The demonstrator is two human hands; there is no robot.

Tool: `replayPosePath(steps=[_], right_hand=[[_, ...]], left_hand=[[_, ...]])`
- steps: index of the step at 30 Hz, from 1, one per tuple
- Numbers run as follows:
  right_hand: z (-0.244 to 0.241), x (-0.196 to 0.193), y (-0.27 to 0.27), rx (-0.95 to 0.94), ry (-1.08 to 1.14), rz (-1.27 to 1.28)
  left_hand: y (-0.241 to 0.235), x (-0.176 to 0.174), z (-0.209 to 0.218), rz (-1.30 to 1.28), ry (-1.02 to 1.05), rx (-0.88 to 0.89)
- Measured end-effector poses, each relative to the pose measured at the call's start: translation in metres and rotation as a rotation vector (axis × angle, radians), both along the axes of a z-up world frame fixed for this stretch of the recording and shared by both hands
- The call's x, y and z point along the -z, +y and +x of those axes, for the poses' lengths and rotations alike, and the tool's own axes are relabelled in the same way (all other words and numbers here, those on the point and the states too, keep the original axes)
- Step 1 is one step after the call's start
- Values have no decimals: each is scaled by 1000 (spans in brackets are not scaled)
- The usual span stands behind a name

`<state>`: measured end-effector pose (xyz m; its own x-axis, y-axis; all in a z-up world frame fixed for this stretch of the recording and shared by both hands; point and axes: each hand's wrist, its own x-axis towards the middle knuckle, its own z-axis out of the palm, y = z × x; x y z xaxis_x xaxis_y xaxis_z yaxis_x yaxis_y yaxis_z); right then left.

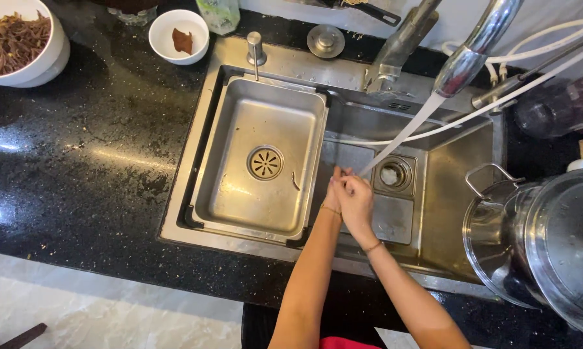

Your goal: The person rinses a cloth in the sink, wipes down the countertop, stovetop, rice cooker, and blender with the cloth, and then soaps and washes the cloth under running water.

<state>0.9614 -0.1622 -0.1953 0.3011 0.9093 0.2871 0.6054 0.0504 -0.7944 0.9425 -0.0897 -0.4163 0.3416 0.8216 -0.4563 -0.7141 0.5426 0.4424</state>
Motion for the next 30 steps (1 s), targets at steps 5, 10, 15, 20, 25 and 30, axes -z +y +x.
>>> replayPosePath(steps=[5,10,15,20,25,30], right_hand=[[31,30,46,114,151,-82],[63,68,74,170,446,-147],[88,63,69,50,920,-314],[86,18,46,-31,1213,-521],[82,1,21,-56,1338,-485],[34,18,-17,-214,644,-172]], left_hand=[[-15,-48,17,-99,-188,3],[-25,-95,16,-131,65,-30],[-34,-84,6,5,83,-174],[-33,-116,-8,-339,-101,-31],[-27,-147,-11,-256,-308,-61],[-17,-131,-7,-260,-210,-72]])
